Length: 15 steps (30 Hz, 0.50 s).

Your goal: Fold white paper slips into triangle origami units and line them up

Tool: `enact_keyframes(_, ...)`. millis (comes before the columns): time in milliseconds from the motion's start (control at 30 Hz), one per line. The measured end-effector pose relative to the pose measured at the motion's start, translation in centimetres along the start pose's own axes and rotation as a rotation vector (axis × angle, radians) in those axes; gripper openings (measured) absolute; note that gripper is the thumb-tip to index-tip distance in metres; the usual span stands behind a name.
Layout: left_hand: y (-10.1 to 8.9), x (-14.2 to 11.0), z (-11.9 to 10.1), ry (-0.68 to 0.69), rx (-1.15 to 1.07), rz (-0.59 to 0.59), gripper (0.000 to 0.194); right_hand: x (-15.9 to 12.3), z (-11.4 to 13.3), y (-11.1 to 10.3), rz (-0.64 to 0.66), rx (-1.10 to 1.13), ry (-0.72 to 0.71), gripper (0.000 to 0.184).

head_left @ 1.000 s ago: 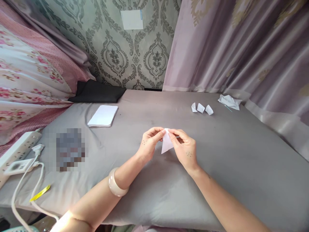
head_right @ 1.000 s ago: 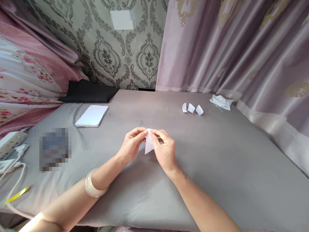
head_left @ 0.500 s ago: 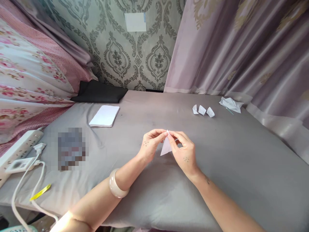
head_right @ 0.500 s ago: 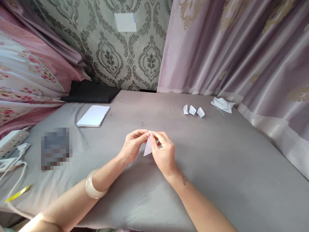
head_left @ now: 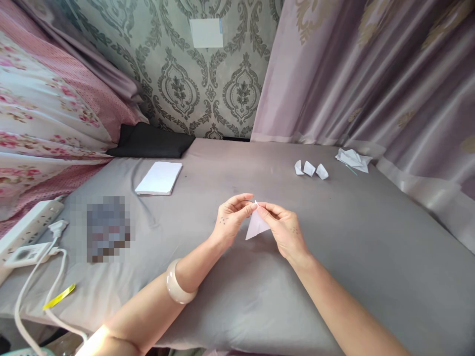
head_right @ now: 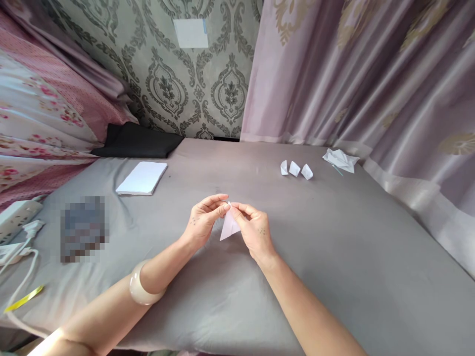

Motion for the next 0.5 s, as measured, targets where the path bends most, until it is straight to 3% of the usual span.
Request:
enact_keyframes(167,0.5,-0.1,0.4,-0.027,0.152,0.037,0.021,0.5,-0.3,-0.8,-0.029,-0.087,-0.026,0.032)
enact_keyframes(400,0.3,-0.7,-2.4,0.292,0.504,0.009,0.014,0.6,-0.6,-0.2,0.001,-0.173,-0.055,0.035)
enact_keyframes(500,0.4,-1.0,-2.7,0.341,0.569,0.001,0.017,0.6,-0.9,0.0,0.032,-0.181,-0.031,0.036)
Point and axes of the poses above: each hand's wrist, its own x-axis towards the middle knuckle, its own y-axis out of the palm, z = x × y, the point moved 10 cm from there along x, towards the middle knuckle, and after that the axes turned 3 degrees about -x, right-handed, at the moved point
